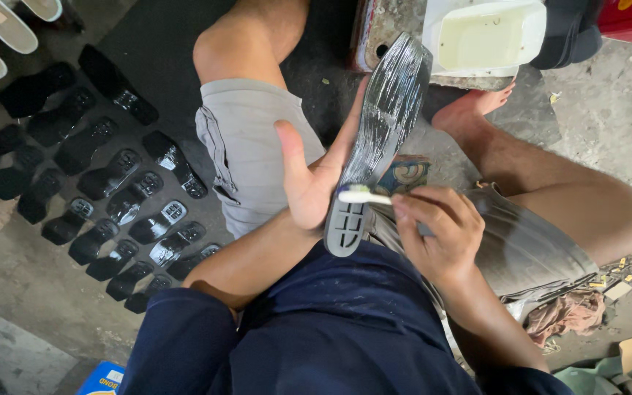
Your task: The person sits on the floor and repeatedly paints the soles of grey slipper soles with a white substance using a toothbrush. They dip the brush into a container and apply the substance to each sole before placing it back on the floor.
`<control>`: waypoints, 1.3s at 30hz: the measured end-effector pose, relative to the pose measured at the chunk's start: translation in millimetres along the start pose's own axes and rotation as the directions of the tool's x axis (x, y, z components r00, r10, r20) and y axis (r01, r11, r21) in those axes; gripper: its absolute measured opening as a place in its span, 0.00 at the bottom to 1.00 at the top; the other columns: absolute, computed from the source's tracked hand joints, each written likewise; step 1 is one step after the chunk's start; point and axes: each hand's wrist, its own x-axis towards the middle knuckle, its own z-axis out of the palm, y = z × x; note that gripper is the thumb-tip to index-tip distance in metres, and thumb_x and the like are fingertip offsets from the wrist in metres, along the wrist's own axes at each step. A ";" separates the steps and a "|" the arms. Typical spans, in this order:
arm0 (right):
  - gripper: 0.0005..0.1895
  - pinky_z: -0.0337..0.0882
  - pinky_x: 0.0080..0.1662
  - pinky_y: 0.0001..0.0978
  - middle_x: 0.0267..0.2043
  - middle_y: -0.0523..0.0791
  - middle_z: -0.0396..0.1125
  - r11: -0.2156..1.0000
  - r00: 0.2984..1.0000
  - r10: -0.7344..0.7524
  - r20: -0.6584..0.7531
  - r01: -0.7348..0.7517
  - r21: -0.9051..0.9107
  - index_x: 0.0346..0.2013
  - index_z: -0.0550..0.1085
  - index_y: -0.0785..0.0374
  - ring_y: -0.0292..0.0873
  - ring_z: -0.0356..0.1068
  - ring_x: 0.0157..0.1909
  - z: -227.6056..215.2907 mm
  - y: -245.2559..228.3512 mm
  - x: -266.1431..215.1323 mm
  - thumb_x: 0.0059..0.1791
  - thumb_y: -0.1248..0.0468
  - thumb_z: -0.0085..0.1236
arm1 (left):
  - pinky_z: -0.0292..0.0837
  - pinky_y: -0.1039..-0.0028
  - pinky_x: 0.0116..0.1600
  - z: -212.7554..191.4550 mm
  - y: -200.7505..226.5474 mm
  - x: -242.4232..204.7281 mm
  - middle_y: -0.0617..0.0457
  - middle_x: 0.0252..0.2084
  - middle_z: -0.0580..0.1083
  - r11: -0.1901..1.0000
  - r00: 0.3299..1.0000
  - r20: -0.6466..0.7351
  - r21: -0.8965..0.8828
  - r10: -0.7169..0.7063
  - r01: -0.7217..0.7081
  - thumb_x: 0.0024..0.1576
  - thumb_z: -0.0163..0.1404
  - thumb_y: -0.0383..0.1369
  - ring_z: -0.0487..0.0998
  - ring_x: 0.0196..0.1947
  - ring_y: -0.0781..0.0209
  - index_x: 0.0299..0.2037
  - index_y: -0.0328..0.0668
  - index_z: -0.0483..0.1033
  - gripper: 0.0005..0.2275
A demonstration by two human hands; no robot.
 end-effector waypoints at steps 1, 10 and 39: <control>0.10 0.71 0.38 0.36 0.39 0.46 0.72 1.000 1.000 -0.009 0.017 0.009 0.016 0.41 0.77 0.60 0.45 0.73 0.35 -3.0 -0.8 -0.2 0.47 0.74 0.66 | 0.41 0.70 0.81 1.6 1.1 -0.2 0.52 0.80 0.47 1.000 1.000 -0.003 0.005 -0.012 0.012 0.53 0.22 0.75 0.50 0.78 0.60 0.85 0.50 0.32 0.54; 0.08 0.76 0.44 0.32 0.45 0.47 0.74 0.993 0.990 0.106 -0.089 -0.109 -0.040 0.49 0.75 0.61 0.46 0.76 0.42 -7.6 11.5 14.0 0.58 0.72 0.63 | 0.45 0.68 0.81 11.1 4.7 -5.5 0.49 0.80 0.51 0.997 0.997 -0.041 -0.021 -0.070 0.069 0.52 0.23 0.76 0.54 0.77 0.58 0.83 0.43 0.35 0.55; 0.05 0.70 0.34 0.37 0.35 0.44 0.73 0.732 0.999 0.037 0.005 -0.024 -0.681 0.41 0.81 0.53 0.47 0.73 0.32 -45.6 123.3 81.9 0.51 0.65 0.61 | 0.55 0.52 0.77 -58.8 10.2 -21.9 0.41 0.69 0.68 0.921 0.955 -0.288 -0.387 -0.078 -0.042 0.60 0.36 0.67 0.69 0.69 0.48 0.74 0.33 0.58 0.44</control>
